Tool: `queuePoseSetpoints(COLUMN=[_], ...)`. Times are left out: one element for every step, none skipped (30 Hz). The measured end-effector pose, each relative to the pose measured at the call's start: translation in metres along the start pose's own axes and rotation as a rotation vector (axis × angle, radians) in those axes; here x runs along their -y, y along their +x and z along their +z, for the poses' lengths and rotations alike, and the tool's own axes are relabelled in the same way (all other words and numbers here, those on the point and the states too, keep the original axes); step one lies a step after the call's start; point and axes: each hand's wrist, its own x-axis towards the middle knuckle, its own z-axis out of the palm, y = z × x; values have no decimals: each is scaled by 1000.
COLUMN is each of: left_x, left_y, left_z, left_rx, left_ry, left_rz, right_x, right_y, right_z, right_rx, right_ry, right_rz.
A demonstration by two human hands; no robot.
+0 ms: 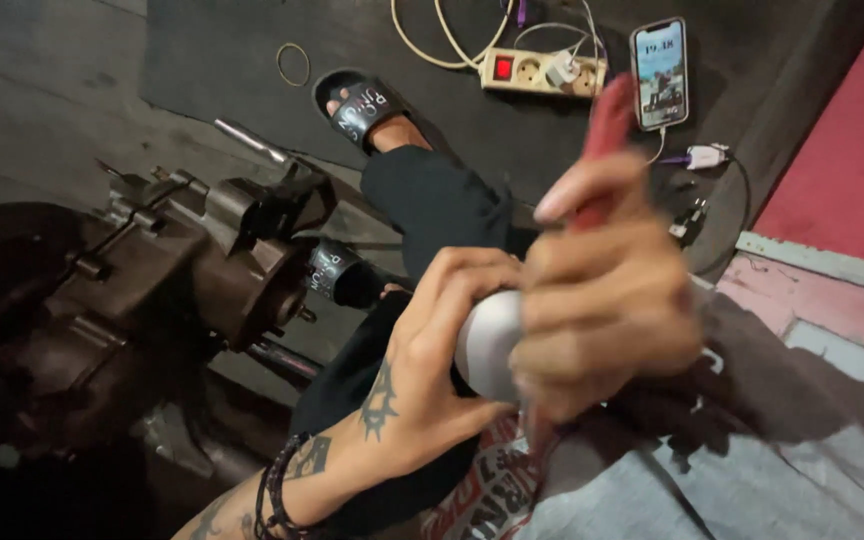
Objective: Cleaning a motorcycle engine piston using a small brush
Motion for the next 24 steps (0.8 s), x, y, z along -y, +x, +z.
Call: queuePoseSetpoints(left_x=[2, 3, 5, 5, 6, 6, 5, 4, 4, 4, 4, 6, 7, 8, 7, 6, 4, 4, 4, 3, 6, 8, 10, 9], left_y=[-1, -2, -3, -3, -2, -3, -3, -2, -2, -3, -3, -3, -3, -4, -4, -5, -6, -4, -4, -5, -6, -7, -9, -12], left_z=[0, -1, 1, 1, 1, 0, 1, 2, 0, -1, -2, -1, 0, 1, 0, 0, 0, -1, -1, -1, 0, 1, 1, 1], left_rx=[-5, -9, -15, -29, -42, -47, -48, -48, -44, -31, -22, -22, -42, -62, -67, -60, -53, -58, -60, -61, -74, -104, -136, -152], left_ry=[-6, -12, -16, -14, -10, -11, -12, -13, -15, -18, -21, -23, -21, -19, -17, -11, -4, -1, -1, 0, 6, 15, 26, 36], left_rz=[-17, -34, -36, -22, -4, -1, -7, -13, -17, -23, -26, -27, -7, 13, 20, 5, -15, -12, 3, 18, 21, 48, 81, 89], right_x=[-2, -3, -16, -29, -42, -28, -14, -1, -1, -2, -3, -22, -40, -58, -43, -28, -13, -12, -11, -9, -15, -20, -24, -13], right_y=[8, 16, 26, 37, 49, 39, 29, 18, 22, 26, 30, 38, 46, 55, 46, 37, 27, 28, 29, 29, 41, 52, 64, 64], right_z=[-6, -12, -16, -19, -22, -9, 4, 15, 7, -1, -9, -16, -23, -30, -21, -12, -3, -8, -12, -17, -17, -17, -17, -16], right_rx=[217, 437, 443, 512, 580, 583, 399, 215, 215, 395, 578, 580, 616, 651, 652, 501, 351, 351, 452, 554, 556, 615, 672, 672], right_ry=[118, 238, 241, 190, 137, 137, 154, 172, 170, 220, 272, 272, 224, 176, 175, 151, 131, 135, 202, 268, 277, 205, 131, 138], right_rz=[-128, -248, -249, -275, -306, -311, -295, -276, -271, -301, -331, -331, -425, -519, -528, -431, -329, -335, -339, -342, -355, -305, -260, -280])
